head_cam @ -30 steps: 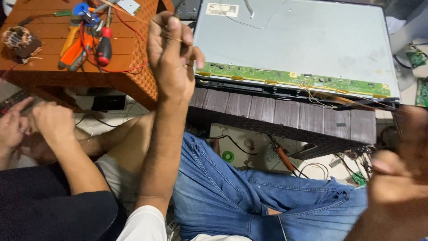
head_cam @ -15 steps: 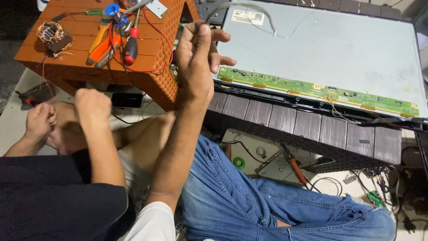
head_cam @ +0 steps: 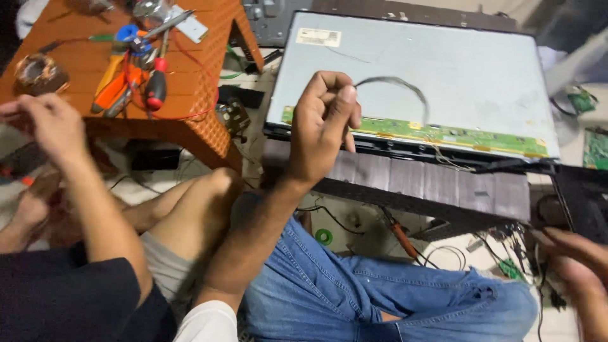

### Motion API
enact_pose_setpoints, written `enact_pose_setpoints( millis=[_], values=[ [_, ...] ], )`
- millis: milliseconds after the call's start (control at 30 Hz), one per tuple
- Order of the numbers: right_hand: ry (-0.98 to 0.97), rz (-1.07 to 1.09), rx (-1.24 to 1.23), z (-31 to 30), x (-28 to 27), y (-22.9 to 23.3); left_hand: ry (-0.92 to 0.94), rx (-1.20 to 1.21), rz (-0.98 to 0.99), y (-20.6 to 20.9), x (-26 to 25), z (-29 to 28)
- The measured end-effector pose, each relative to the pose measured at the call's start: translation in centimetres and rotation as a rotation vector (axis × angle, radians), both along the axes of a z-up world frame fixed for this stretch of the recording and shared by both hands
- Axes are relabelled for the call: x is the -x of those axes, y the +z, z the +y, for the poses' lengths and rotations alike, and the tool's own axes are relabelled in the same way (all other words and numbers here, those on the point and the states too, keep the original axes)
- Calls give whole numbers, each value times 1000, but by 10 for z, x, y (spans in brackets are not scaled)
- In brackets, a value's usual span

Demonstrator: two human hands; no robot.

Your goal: The person sits on the floor and works on a disassembled flat-screen TV. They hold a thin wire and a flat ribbon cable, twisting and manipulating them with their hands over the exposed circuit board.

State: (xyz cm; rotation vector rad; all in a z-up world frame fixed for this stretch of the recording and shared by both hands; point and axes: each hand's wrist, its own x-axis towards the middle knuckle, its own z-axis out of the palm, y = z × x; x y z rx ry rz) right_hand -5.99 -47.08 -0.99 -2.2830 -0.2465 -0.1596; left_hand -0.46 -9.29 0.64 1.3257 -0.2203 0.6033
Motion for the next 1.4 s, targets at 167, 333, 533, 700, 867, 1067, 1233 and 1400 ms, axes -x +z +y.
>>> enact_pose_setpoints(
  millis=[167,333,533,700,867,1067,1233,1400],
  values=[
    [345,-459,68,146,-31,78,-117,-3,39,17,10,-37],
    [411,-402,-85,190,-68,74,-91,-15,30,14,5,-37],
    [466,-315,-68,191,-89,62,-89,-136,50,11,-2,-26],
    [489,-241,-138,186,-89,65,-284,-70,107,-5,-5,-19],
    [486,-207,-133,178,-87,58,-374,-26,106,-6,1,-16],
    [497,-210,-122,172,-87,58,-284,-117,116,-3,6,-16],
    [536,-255,-117,169,-92,47,-155,-152,117,-6,8,-23],
    [594,-469,82,159,-92,35,156,-480,-21,-9,11,-33]
  ],
)
